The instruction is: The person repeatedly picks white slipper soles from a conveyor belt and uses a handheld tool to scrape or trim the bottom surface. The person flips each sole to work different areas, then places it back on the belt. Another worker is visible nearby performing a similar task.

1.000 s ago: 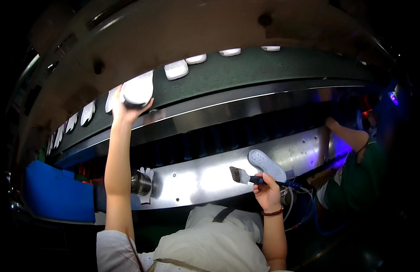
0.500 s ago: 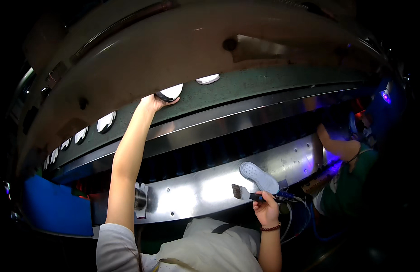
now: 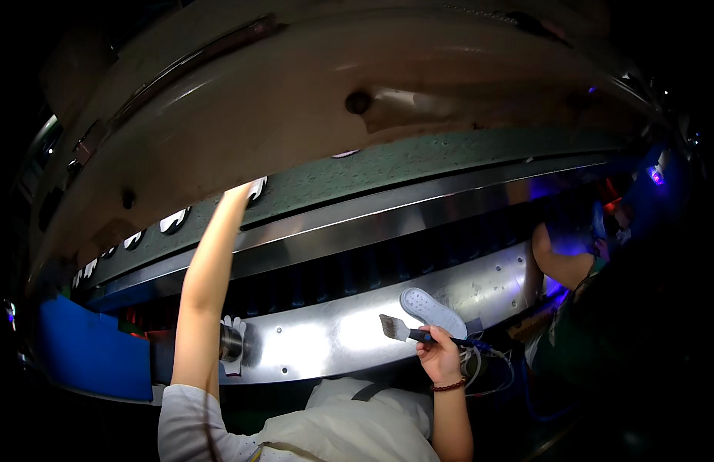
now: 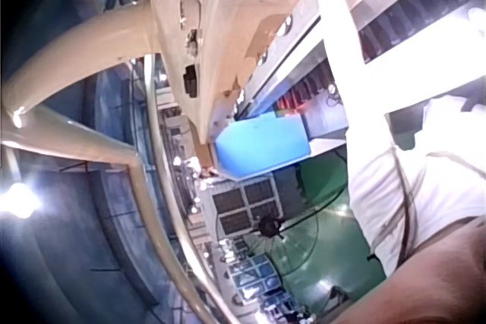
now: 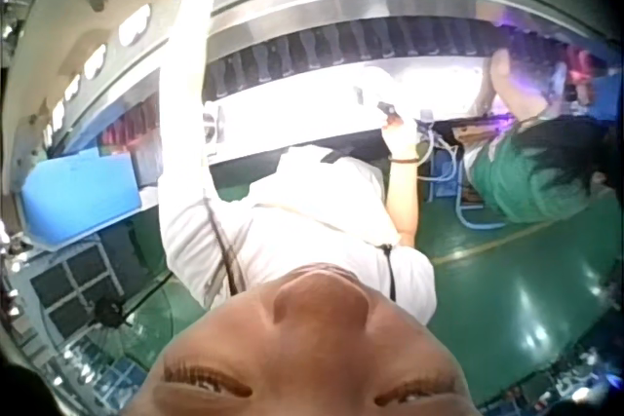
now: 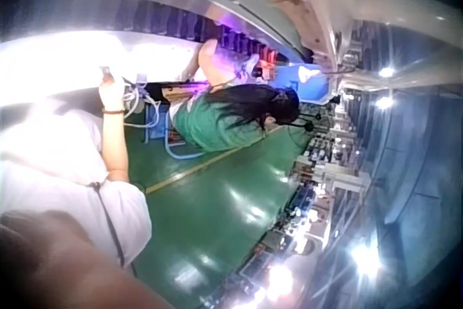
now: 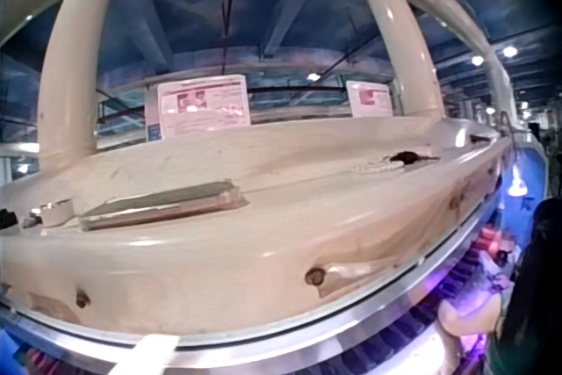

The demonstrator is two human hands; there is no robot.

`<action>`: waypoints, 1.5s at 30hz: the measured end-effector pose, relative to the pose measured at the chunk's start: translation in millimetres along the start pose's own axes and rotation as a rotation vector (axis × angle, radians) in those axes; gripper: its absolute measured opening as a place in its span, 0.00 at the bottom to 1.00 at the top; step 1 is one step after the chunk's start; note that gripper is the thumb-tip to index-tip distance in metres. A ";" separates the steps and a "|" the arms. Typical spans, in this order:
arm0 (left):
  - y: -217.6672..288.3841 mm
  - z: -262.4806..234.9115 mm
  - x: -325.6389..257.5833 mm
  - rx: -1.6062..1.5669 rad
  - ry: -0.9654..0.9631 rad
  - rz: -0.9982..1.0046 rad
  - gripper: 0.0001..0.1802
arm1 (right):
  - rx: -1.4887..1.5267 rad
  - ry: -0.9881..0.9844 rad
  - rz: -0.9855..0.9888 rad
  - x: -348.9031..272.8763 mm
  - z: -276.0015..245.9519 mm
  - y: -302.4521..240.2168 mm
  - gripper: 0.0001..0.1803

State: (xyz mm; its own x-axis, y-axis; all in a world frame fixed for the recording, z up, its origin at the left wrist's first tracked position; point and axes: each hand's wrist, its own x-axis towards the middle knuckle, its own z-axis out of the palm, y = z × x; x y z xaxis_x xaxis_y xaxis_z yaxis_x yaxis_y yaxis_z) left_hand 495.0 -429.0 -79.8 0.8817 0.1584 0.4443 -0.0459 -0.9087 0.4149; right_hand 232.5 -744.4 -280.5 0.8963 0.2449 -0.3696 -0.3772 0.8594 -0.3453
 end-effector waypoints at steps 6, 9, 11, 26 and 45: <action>38.0 66.9 1.6 0.351 -0.235 0.179 0.22 | -0.180 -0.067 -0.117 -4.6 22.6 -0.1 0.08; 42.2 54.9 -14.6 0.286 -0.201 0.239 0.20 | -0.287 -0.050 -0.168 -6.4 18.0 -4.6 0.10; 48.2 31.4 -37.8 0.067 -0.186 0.271 0.19 | -0.322 -0.005 -0.206 -5.0 6.3 -7.9 0.10; -35.1 -35.0 -277.1 -1.777 -0.579 -0.324 0.45 | -0.347 0.014 -0.343 10.3 46.7 -8.9 0.08; 31.4 26.8 -335.5 -2.084 -0.800 -0.729 0.48 | -0.820 -0.162 -0.474 22.9 124.3 16.3 0.08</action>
State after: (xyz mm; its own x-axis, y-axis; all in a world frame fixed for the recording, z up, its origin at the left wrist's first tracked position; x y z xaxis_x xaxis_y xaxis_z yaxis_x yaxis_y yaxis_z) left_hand 210.4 -521.0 -237.1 0.8835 -0.4405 -0.1594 0.4596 0.7492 0.4770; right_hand 275.8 -668.9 -187.4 0.9957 0.0650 0.0663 0.0422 0.3189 -0.9469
